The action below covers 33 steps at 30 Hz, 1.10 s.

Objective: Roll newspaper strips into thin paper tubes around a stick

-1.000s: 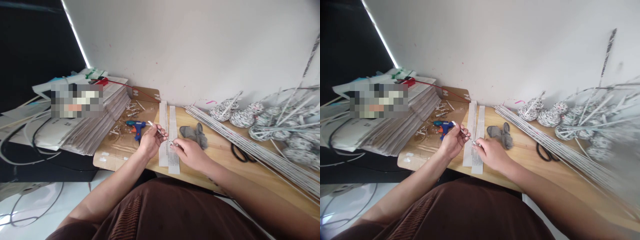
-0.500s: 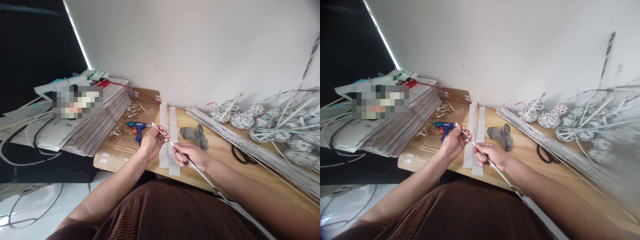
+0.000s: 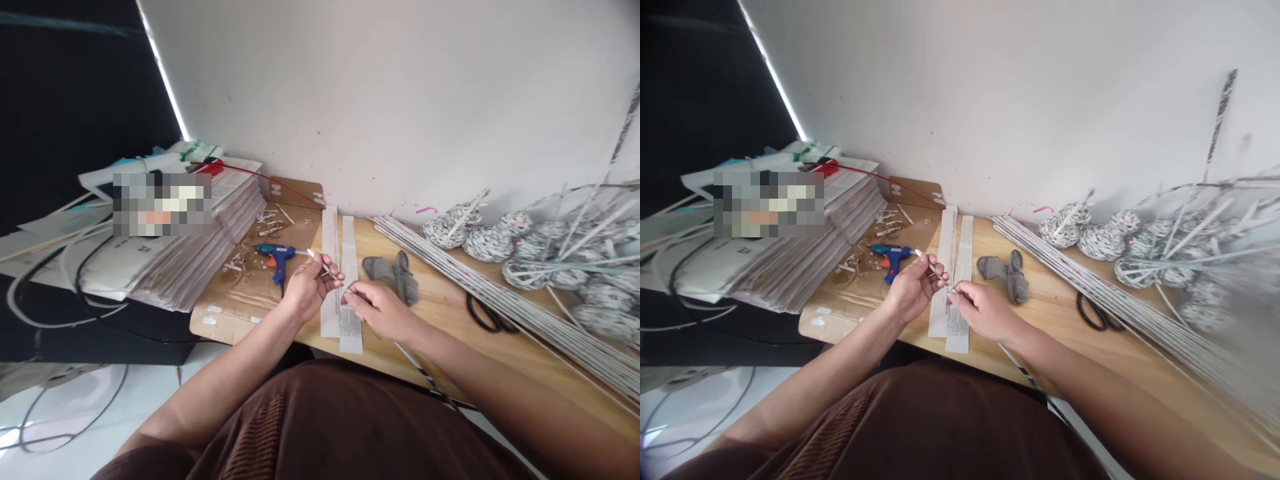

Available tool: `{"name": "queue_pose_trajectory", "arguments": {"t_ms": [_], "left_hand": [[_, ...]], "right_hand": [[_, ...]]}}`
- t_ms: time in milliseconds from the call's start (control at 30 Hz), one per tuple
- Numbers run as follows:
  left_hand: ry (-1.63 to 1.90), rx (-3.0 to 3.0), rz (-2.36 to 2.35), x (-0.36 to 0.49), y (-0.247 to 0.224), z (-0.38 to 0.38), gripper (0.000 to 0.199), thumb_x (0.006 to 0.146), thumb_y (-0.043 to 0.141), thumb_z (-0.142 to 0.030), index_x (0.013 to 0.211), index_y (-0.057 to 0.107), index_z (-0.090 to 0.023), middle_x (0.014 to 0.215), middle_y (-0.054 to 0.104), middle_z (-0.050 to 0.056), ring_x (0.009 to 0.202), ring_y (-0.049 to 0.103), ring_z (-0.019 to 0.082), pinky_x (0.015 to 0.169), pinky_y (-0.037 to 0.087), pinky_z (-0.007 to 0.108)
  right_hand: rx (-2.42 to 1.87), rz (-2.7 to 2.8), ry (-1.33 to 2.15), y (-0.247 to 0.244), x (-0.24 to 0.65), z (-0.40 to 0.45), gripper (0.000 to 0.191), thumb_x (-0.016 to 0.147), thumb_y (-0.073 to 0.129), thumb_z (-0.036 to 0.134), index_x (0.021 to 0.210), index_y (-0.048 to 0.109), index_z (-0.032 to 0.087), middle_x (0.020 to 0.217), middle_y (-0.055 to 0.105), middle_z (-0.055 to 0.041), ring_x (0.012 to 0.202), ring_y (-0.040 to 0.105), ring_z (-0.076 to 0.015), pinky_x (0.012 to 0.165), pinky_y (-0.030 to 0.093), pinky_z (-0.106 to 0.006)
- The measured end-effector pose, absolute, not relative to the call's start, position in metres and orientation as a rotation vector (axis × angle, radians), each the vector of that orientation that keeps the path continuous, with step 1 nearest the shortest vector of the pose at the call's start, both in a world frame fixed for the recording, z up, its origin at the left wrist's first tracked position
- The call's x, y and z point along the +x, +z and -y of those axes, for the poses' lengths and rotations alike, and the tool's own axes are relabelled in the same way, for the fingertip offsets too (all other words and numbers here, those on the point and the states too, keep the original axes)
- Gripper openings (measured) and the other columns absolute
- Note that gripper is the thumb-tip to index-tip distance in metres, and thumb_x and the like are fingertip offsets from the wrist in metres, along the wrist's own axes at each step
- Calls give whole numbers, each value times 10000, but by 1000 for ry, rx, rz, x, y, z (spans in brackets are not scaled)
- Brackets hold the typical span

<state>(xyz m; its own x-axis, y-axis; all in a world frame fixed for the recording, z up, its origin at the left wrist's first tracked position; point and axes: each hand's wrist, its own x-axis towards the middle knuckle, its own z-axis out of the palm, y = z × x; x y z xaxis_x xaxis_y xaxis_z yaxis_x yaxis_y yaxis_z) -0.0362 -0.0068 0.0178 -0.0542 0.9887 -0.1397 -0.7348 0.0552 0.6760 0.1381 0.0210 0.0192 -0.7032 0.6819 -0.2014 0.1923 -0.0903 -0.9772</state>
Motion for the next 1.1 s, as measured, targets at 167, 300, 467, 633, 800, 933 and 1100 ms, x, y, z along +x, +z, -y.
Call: {"name": "queue_pose_trajectory", "arguments": {"t_ms": [167, 300, 467, 633, 800, 933, 1100], "left_hand": [[1480, 479, -678, -36, 20, 6, 230, 945, 454, -306, 824, 556, -139, 700, 566, 38, 660, 640, 142, 557, 515, 198], [1534, 467, -729, -41, 17, 4, 240, 955, 431, -295, 814, 547, -138, 697, 565, 34, 662, 645, 141, 585, 526, 208], [1519, 463, -704, -42, 15, 3, 244, 957, 428, -291, 815, 549, -135, 692, 555, 32, 652, 633, 132, 550, 510, 188], [1519, 449, -701, -40, 17, 4, 212, 924, 509, -313, 808, 556, -142, 694, 557, 32, 649, 625, 135, 550, 512, 197], [1512, 468, -699, -40, 16, 5, 211, 919, 521, -324, 811, 559, -147, 693, 562, 29, 650, 624, 135, 560, 510, 205], [1505, 494, -700, -39, 13, 5, 205, 917, 523, -326, 823, 561, -149, 700, 569, 29, 649, 623, 136, 564, 508, 209], [1511, 502, -692, -39, 11, 5, 205, 921, 515, -320, 827, 562, -144, 703, 569, 31, 649, 622, 137, 563, 509, 211]], "right_hand": [[-763, 1555, 2293, 16, 137, -19, 370, 912, 452, 539, 790, 527, 197, 429, 339, 83, 436, 415, -120, 513, 358, -269], [-1006, 1970, 1670, 15, 142, -17, 404, 896, 501, 555, 847, 615, 171, 554, 512, 28, 508, 441, -104, 529, 329, -250], [-866, 1727, 2117, 15, 144, -16, 395, 915, 467, 538, 762, 550, 183, 444, 377, 73, 426, 388, -99, 494, 324, -249], [-882, 1392, 2333, 14, 139, -21, 379, 889, 537, 520, 847, 606, 149, 491, 478, 45, 459, 481, -110, 509, 368, -252], [-892, 1207, 2415, 8, 135, -23, 334, 821, 654, 476, 790, 595, 148, 475, 474, 51, 447, 461, -97, 493, 347, -238], [-901, 1289, 2304, 5, 133, -21, 360, 805, 664, 494, 750, 591, 145, 442, 456, 58, 420, 429, -86, 490, 347, -240], [-996, 1557, 2047, 12, 132, -20, 408, 826, 613, 545, 817, 618, 137, 498, 538, 24, 464, 495, -106, 530, 391, -262]]}}
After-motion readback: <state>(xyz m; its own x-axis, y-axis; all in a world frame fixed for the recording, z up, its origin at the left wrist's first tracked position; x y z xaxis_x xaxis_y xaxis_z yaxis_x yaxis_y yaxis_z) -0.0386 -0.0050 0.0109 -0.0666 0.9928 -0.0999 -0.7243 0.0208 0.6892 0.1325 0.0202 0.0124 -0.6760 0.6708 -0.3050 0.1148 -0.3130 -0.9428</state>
